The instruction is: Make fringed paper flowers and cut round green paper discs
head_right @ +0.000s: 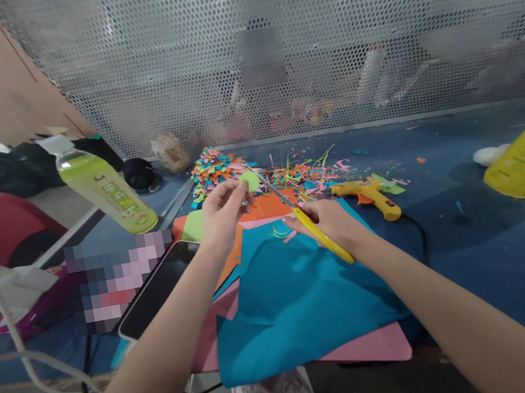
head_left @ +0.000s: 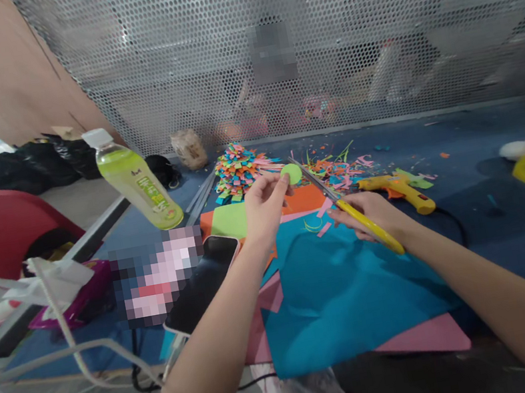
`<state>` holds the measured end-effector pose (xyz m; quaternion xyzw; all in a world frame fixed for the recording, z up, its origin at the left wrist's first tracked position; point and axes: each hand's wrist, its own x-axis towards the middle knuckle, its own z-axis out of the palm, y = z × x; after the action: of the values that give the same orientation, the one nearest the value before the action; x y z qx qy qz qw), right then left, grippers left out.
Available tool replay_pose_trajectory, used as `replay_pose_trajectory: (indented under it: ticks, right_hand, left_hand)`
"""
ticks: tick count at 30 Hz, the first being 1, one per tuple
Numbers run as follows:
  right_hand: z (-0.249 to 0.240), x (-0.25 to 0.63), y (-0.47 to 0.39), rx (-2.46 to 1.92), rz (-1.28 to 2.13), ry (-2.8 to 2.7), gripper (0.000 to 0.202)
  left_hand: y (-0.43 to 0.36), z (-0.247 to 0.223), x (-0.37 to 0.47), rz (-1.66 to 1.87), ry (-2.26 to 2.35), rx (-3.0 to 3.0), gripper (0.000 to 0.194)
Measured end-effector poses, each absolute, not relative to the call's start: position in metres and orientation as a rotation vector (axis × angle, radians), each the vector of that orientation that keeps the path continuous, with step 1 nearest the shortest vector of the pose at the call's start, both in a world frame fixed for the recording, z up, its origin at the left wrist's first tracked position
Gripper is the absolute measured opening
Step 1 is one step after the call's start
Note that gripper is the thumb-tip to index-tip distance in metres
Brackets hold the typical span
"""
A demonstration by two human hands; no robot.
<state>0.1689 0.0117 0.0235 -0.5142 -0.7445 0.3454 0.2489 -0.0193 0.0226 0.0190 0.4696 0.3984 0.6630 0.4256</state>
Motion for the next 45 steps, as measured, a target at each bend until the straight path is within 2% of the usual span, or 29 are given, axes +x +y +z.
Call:
replay_pose_trajectory:
  ticks: [12,24,34,45]
  right_hand:
    - [0.016,0.173,0.02,-1.473,0.936,-1.944,0.044]
    - [0.013,0.176,0.027,-1.489,0.669,-1.986,0.041]
    - [0.008,0.171,0.021,-1.34,0.741,-2.092,0.038]
    - [0.011,0.17,0.019,-1.332,0.829,-2.059,0.038]
  left_hand:
    - [0.023,0.019,-0.021,1.68,1.021,1.167,0.018]
    - [0.023,0.018,-0.018,1.667,0.867,1.093,0.019]
    - [0.021,0.021,-0.015,1.605,0.96,1.131,0.029]
    - [0.022,0.019,-0.016,1.61,0.957,1.146,0.024]
